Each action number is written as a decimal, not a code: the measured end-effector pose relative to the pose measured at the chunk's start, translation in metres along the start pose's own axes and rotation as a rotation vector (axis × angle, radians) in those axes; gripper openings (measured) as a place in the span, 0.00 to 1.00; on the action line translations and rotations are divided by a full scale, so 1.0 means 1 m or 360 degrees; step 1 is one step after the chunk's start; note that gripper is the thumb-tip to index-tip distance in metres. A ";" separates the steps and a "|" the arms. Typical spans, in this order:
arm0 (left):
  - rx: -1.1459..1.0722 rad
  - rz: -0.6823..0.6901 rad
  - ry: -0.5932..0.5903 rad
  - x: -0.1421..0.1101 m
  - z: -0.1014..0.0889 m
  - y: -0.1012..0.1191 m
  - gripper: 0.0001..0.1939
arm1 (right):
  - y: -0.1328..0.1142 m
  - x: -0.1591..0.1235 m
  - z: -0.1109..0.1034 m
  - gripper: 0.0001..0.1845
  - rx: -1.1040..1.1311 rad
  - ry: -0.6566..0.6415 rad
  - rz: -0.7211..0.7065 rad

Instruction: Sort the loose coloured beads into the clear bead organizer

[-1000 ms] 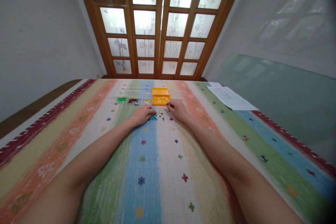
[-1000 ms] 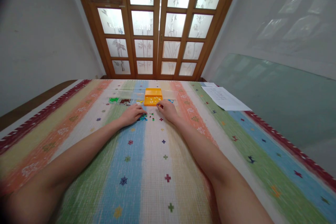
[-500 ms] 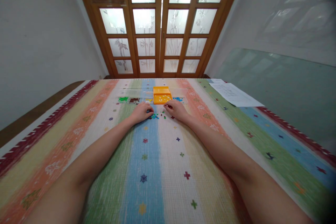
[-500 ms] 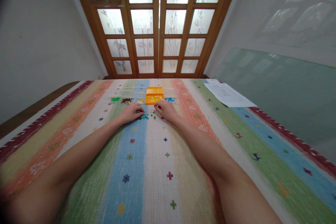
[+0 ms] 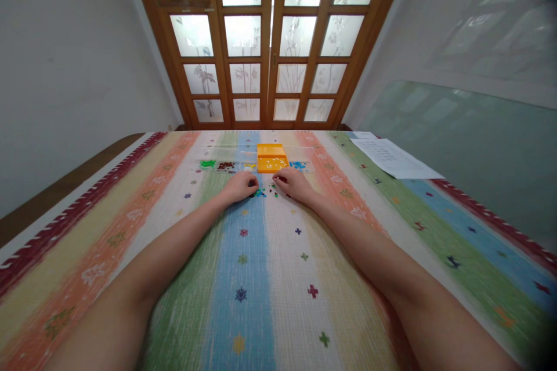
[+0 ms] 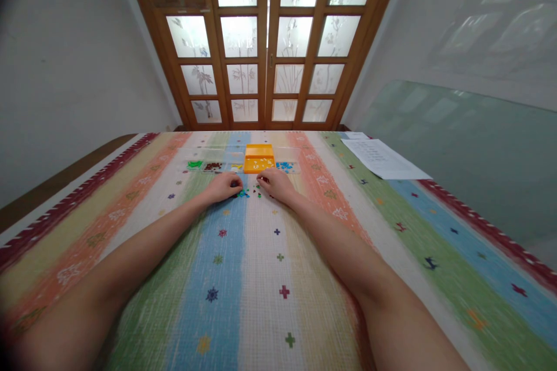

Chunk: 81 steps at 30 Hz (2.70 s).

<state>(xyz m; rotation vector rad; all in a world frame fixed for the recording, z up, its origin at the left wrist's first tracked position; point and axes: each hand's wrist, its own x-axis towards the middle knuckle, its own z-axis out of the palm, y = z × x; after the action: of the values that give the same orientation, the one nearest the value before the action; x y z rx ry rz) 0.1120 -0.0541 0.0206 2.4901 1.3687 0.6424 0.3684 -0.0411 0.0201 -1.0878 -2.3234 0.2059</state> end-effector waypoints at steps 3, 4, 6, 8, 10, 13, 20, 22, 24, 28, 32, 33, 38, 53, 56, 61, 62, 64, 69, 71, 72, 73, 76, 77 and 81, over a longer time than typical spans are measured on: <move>-0.0101 -0.0053 -0.0044 0.001 0.001 -0.001 0.07 | 0.000 0.000 0.000 0.10 -0.0012 -0.0009 -0.0006; -0.0120 -0.0057 -0.0052 0.001 0.001 -0.002 0.07 | 0.000 0.000 0.000 0.10 -0.0012 -0.0004 -0.0008; -0.0157 -0.0062 -0.0066 0.001 0.002 -0.004 0.07 | 0.000 0.000 0.000 0.10 -0.0014 0.0004 -0.0012; -0.0224 -0.0081 -0.0073 0.001 0.002 -0.007 0.08 | 0.000 0.000 0.000 0.10 -0.0022 0.0013 -0.0012; -0.0310 -0.0123 -0.0041 0.001 0.002 -0.012 0.08 | 0.000 -0.001 -0.001 0.10 -0.0028 0.0020 -0.0008; -0.0442 -0.0224 0.0129 0.003 0.000 -0.021 0.08 | 0.001 -0.001 -0.001 0.10 -0.0022 0.0023 0.0003; -0.0784 -0.0654 0.0635 0.004 -0.030 -0.068 0.08 | 0.002 -0.003 -0.003 0.11 0.0043 0.0041 0.0015; -0.0620 -0.0762 0.0884 -0.003 -0.042 -0.086 0.09 | 0.002 -0.003 -0.002 0.11 0.0050 0.0041 0.0015; -0.0449 -0.0937 0.1033 -0.012 -0.052 -0.103 0.10 | 0.003 -0.003 -0.002 0.10 0.0043 0.0033 0.0020; -0.0220 -0.1138 0.1148 -0.029 -0.063 -0.125 0.12 | 0.000 -0.002 -0.004 0.11 0.0004 0.0009 0.0003; -0.0062 -0.1203 0.1132 -0.034 -0.065 -0.131 0.13 | -0.009 -0.004 -0.008 0.10 -0.0022 -0.0031 -0.0067; -0.0021 -0.1205 0.1113 -0.035 -0.064 -0.131 0.13 | -0.011 -0.004 -0.008 0.09 -0.0022 -0.0049 -0.0082; 0.0037 -0.1233 0.1057 -0.036 -0.061 -0.132 0.13 | -0.019 -0.005 -0.004 0.07 -0.0021 -0.0158 -0.0167; -0.0201 0.0104 -0.0375 -0.016 -0.044 -0.020 0.11 | -0.014 -0.008 -0.006 0.09 -0.0026 -0.0124 -0.0130; -0.0224 0.0168 -0.0551 -0.019 -0.046 -0.006 0.11 | -0.014 -0.009 -0.007 0.08 -0.0019 -0.0108 -0.0142; -0.0165 0.0191 -0.0530 -0.020 -0.046 -0.005 0.11 | -0.014 -0.009 -0.006 0.07 0.0002 -0.0113 -0.0164; -0.0153 0.0197 -0.0528 -0.020 -0.045 -0.006 0.11 | -0.014 -0.009 -0.005 0.07 0.0003 -0.0115 -0.0167; -0.0125 0.0202 -0.0526 -0.019 -0.045 -0.005 0.11 | -0.012 -0.009 -0.004 0.07 0.0005 -0.0118 -0.0182; -0.0091 0.0179 -0.0544 -0.020 -0.046 0.001 0.12 | -0.010 -0.008 -0.002 0.07 0.0023 -0.0100 -0.0220; -0.0090 0.0184 -0.0541 -0.021 -0.046 0.003 0.11 | -0.010 -0.009 -0.002 0.07 0.0024 -0.0094 -0.0227; -0.0087 0.0186 -0.0535 -0.021 -0.046 0.004 0.11 | -0.010 -0.009 -0.002 0.07 0.0025 -0.0095 -0.0229; -0.0083 0.0189 -0.0528 -0.021 -0.046 0.005 0.11 | -0.009 -0.009 -0.001 0.07 0.0028 -0.0095 -0.0229; -0.0088 0.0187 -0.0506 -0.021 -0.044 0.007 0.11 | -0.008 -0.009 -0.001 0.07 0.0036 -0.0097 -0.0221; -0.0097 0.0179 -0.0492 -0.020 -0.043 0.006 0.11 | -0.008 -0.009 0.000 0.07 0.0038 -0.0100 -0.0219; -0.0086 0.0001 -0.0220 -0.017 -0.041 -0.006 0.12 | -0.007 -0.008 0.000 0.07 0.0043 -0.0117 -0.0215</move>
<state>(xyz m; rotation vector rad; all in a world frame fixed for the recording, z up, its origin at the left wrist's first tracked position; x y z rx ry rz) 0.0798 -0.0654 0.0493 2.4427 1.2836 0.4903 0.3680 -0.0520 0.0188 -0.9205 -2.4416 0.2286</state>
